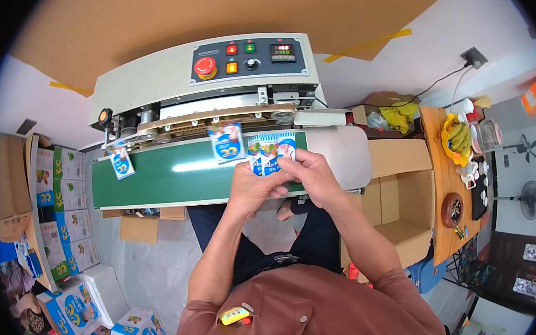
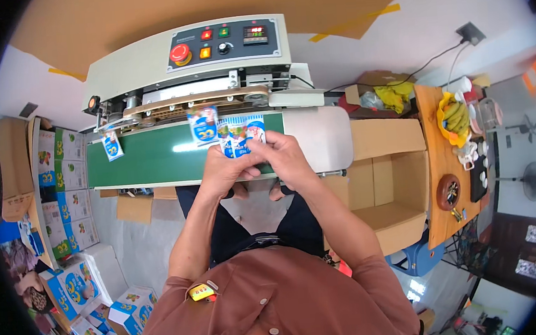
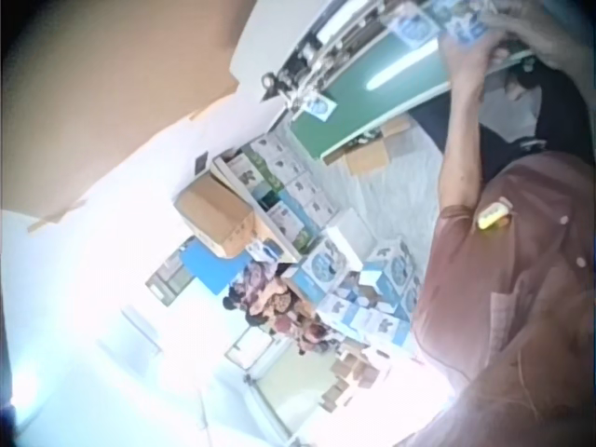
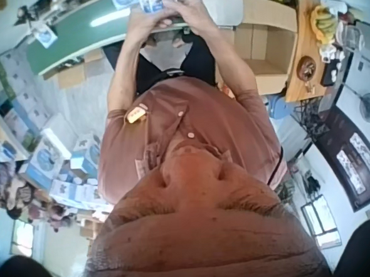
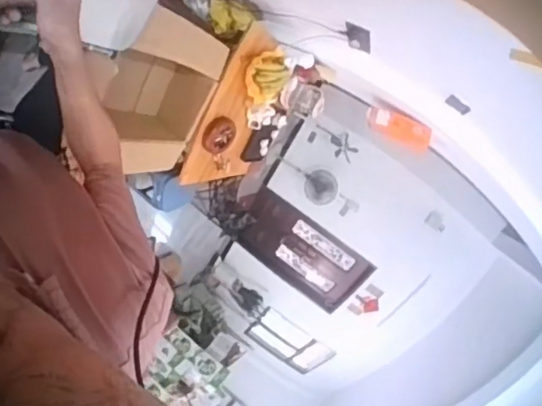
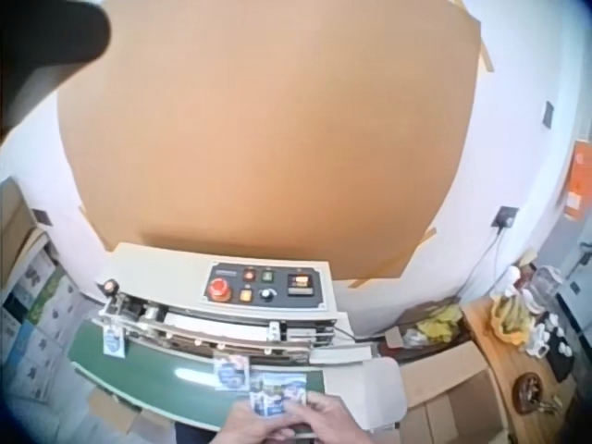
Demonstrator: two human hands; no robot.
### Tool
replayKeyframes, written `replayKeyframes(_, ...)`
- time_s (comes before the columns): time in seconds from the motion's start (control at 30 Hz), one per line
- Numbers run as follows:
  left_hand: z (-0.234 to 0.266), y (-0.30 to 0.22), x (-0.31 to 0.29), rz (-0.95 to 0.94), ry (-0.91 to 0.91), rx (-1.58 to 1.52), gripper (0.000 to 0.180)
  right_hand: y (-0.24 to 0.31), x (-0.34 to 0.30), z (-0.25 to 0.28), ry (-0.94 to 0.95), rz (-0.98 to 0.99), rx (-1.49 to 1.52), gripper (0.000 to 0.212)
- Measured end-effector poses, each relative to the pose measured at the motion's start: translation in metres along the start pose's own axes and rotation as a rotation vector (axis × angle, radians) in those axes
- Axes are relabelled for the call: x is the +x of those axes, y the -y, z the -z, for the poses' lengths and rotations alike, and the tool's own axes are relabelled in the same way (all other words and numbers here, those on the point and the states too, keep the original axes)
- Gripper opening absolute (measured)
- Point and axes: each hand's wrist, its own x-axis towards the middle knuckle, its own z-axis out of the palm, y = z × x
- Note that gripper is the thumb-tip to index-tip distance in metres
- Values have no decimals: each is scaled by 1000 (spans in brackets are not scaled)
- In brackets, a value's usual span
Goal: The person is taking small packets from a cardboard box and placing them onto a conveyor belt for sealing and processing.
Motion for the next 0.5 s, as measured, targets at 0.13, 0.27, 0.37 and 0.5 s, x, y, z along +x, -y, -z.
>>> replayKeyframes(0.13, -1, -1, -3, 9, 9, -111, 22, 3, -12, 11, -215, 46, 252, 31)
replayKeyframes(0.27, 13, 5, -3, 24, -28, -195, 25, 8, -13, 31, -333, 16, 302, 31)
replayKeyframes(0.37, 21, 8, -5, 43, -36, -195, 27, 10, -4, 38, -336, -9, 287, 33)
replayKeyframes(0.5, 24, 5, -8, 85, -22, -167, 28, 17, 14, 34, -275, -75, 219, 32)
